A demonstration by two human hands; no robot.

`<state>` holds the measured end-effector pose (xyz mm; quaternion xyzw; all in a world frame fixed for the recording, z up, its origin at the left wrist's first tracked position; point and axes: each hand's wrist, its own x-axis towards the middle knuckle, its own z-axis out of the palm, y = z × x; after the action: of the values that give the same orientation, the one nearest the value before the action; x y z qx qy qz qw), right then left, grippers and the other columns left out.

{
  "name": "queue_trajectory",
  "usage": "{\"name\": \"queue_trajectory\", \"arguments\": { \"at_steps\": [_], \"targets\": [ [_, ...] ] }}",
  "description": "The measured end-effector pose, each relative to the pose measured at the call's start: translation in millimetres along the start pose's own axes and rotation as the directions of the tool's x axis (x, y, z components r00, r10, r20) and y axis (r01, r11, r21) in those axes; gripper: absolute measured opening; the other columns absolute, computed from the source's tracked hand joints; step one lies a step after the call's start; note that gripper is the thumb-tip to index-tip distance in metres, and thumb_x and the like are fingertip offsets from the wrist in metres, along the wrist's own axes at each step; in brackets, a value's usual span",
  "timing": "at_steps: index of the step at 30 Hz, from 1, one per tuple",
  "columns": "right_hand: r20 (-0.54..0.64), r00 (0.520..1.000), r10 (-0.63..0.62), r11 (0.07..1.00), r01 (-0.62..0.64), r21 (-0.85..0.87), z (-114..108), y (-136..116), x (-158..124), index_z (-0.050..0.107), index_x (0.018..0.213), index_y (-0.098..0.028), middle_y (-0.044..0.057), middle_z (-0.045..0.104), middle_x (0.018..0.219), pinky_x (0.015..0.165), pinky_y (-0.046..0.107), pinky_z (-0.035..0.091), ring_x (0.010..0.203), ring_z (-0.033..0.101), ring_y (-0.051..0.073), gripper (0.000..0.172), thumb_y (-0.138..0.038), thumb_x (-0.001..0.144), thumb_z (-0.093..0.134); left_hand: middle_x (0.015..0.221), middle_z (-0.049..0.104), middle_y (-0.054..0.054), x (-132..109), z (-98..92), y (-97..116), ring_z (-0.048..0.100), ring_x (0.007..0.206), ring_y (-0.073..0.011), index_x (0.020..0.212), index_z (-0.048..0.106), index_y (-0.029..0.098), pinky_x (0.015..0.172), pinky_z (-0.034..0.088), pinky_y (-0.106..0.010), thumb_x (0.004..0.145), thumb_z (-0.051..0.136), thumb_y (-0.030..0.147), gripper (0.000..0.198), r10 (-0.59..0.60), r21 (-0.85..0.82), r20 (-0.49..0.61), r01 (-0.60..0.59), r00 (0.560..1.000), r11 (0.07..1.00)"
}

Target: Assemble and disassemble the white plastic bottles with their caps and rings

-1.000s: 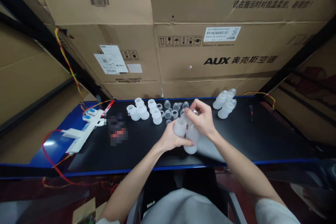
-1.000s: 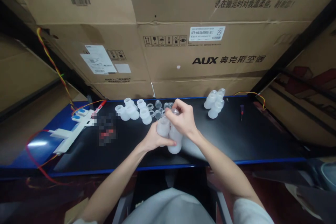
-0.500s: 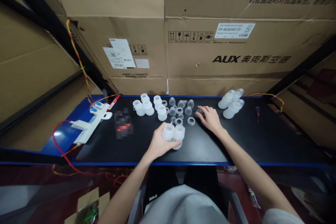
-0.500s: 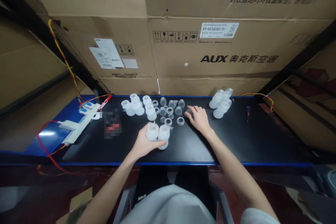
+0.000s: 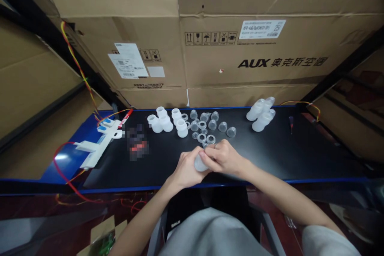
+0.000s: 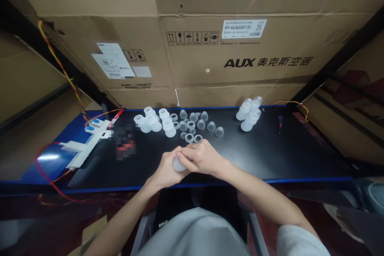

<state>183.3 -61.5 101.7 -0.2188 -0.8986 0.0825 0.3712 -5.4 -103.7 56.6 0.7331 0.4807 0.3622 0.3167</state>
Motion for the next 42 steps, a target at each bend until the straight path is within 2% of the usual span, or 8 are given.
{"name": "queue_trajectory", "arguments": {
  "at_steps": [6,11,14,19,23,27,33,42],
  "targets": [
    [-0.130,0.946,0.296,0.875,-0.214,0.435,11,-6,10,0.034,0.058,-0.020,-0.005,0.032,0.050,0.048,0.027,0.021,0.046,0.027,0.007,0.058,-0.036,0.111,0.052,0.080,0.076,0.000,-2,8.6,-4,0.070,0.064,-0.0168,0.097,0.063,0.023,0.062,0.051,-0.027,0.073,0.089,0.035,0.037,-0.013,-0.105,-0.095,0.003,0.995,0.994],
    [-0.129,0.525,0.842,0.345,-0.339,0.875,10,10,40,0.026,0.057,-0.025,-0.007,0.026,0.048,0.042,0.028,0.020,0.041,0.023,0.008,0.071,-0.067,0.100,0.064,0.093,0.082,-0.003,10,13.7,10,0.077,0.079,-0.0206,0.095,0.067,0.023,0.077,0.060,-0.030,0.072,0.092,0.043,0.040,-0.083,-0.188,-0.213,0.043,0.973,0.981],
    [-0.026,0.422,0.906,0.136,-0.234,0.963,9,41,52,0.022,0.059,-0.027,-0.009,0.022,0.045,0.038,0.028,0.021,0.036,0.022,0.009,0.070,-0.070,0.095,0.063,0.104,0.084,-0.005,17,16.0,6,0.078,0.090,-0.0226,0.103,0.070,0.023,0.085,0.062,-0.033,0.071,0.093,0.043,0.044,-0.126,-0.212,-0.288,0.066,0.949,0.975],
    [-0.253,0.304,0.918,0.358,-0.368,0.858,15,101,35,0.023,0.063,-0.027,-0.009,0.025,0.049,0.044,0.027,0.023,0.043,0.023,0.010,0.069,-0.079,0.092,0.057,0.101,0.083,-0.003,12,8.4,-28,0.077,0.085,-0.0205,0.101,0.068,0.022,0.081,0.059,-0.031,0.068,0.095,0.038,0.045,-0.244,-0.184,-0.367,0.187,0.898,0.965],
    [-0.283,0.612,0.738,0.665,-0.731,0.152,34,123,12,0.042,0.064,-0.024,0.000,0.050,0.060,0.061,0.030,0.032,0.059,0.045,0.015,0.062,-0.074,0.100,0.053,0.100,0.082,-0.001,3,-0.7,-48,0.076,0.086,-0.0205,0.102,0.068,0.023,0.082,0.058,-0.031,0.068,0.095,0.038,0.046,-0.277,-0.140,-0.387,0.241,0.879,0.960],
    [-0.004,0.775,0.632,0.709,-0.580,-0.400,43,122,6,0.069,0.088,-0.019,0.012,0.073,0.092,0.074,0.033,0.038,0.087,0.063,0.026,0.050,-0.066,0.104,0.057,0.099,0.082,0.000,3,-3.1,-50,0.077,0.087,-0.0211,0.104,0.068,0.024,0.083,0.057,-0.031,0.068,0.094,0.037,0.047,-0.287,-0.111,-0.385,0.264,0.877,0.958],
    [-0.056,0.964,0.258,0.898,-0.261,-0.354,30,73,9,0.072,0.131,-0.018,0.018,0.072,0.127,0.093,0.042,0.045,0.107,0.063,0.031,0.060,-0.066,0.108,0.045,0.093,0.080,0.000,5,6.1,-38,0.076,0.082,-0.0215,0.103,0.065,0.026,0.078,0.056,-0.031,0.072,0.090,0.040,0.041,-0.246,-0.086,-0.343,0.230,0.907,0.969],
    [-0.017,0.997,0.081,0.971,-0.083,-0.223,28,4,7,0.057,0.072,-0.023,0.000,0.051,0.062,0.056,0.033,0.023,0.056,0.042,0.015,0.056,-0.075,0.091,0.065,0.075,0.069,0.002,-4,-5.3,-5,0.062,0.062,-0.0177,0.098,0.059,0.026,0.061,0.046,-0.027,0.068,0.083,0.033,0.040,-0.131,-0.102,-0.081,0.123,0.988,0.987]
  ]
}}
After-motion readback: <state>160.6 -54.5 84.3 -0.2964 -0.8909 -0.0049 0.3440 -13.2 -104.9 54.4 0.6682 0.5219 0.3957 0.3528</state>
